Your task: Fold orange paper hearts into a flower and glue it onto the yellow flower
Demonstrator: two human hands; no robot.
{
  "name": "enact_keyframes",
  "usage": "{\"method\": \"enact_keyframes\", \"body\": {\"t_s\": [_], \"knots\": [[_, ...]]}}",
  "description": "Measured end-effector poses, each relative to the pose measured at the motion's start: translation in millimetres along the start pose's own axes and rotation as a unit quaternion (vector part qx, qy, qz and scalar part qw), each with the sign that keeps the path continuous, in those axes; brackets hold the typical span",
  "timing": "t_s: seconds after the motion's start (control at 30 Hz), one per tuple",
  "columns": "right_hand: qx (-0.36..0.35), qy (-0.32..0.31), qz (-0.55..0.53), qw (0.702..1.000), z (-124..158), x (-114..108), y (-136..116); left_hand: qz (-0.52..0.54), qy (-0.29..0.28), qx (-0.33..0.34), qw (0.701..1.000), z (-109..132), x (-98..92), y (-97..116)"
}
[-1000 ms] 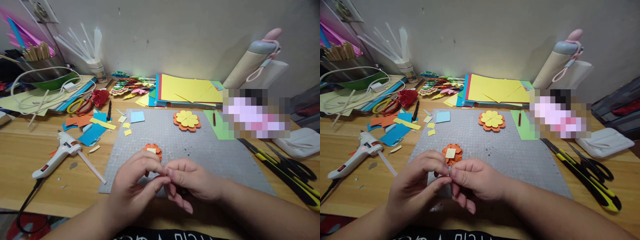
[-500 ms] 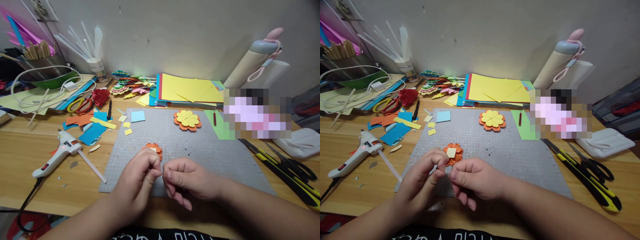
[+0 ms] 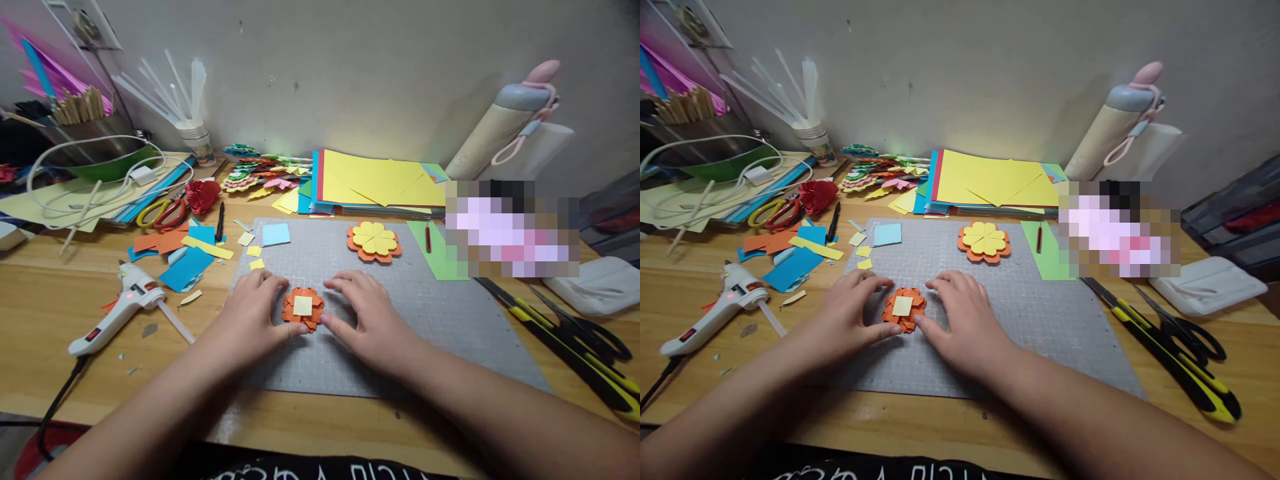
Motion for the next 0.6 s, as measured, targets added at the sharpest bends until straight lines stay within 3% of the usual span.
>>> {"method": "enact_keyframes", "body": {"t_s": [0.2, 0.3, 0.37, 0.43, 0.53, 0.6], "knots": [[-0.009, -0.037, 0.062, 0.997, 3.9, 12.3, -2.9, 0.013, -0.002, 0.021, 1.0, -1.6, 11.7, 12.5], [-0.003, -0.028, -0.005, 1.0, 1.0, 7.9, -2.0, 0.053, 0.017, 0.036, 0.998, -0.2, 9.7, 15.4], [0.017, -0.031, -0.116, 0.993, -1.3, 5.6, 0.3, 0.101, 0.023, 0.026, 0.994, 1.5, 8.6, 14.7], [0.069, -0.038, -0.273, 0.959, -2.6, 6.8, 6.0, 0.161, 0.029, 0.011, 0.986, 3.1, 7.5, 14.2], [0.165, -0.072, -0.487, 0.855, -0.5, 18.6, 11.4, 0.226, 0.057, 0.007, 0.972, 4.3, 4.0, 17.3], [0.184, -0.1, -0.559, 0.802, 1.0, 24.7, 7.6, 0.245, 0.085, 0.016, 0.966, 4.6, 0.7, 21.2]]}}
Point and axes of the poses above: each hand's wrist, its own z-axis away from the middle knuckle, its own x-axis out of the palm, y = z × x, the point moved 7 cm from there along -z, towards the middle knuckle, and after that the axes turned 3 degrees about x, right-handed, at the moved point
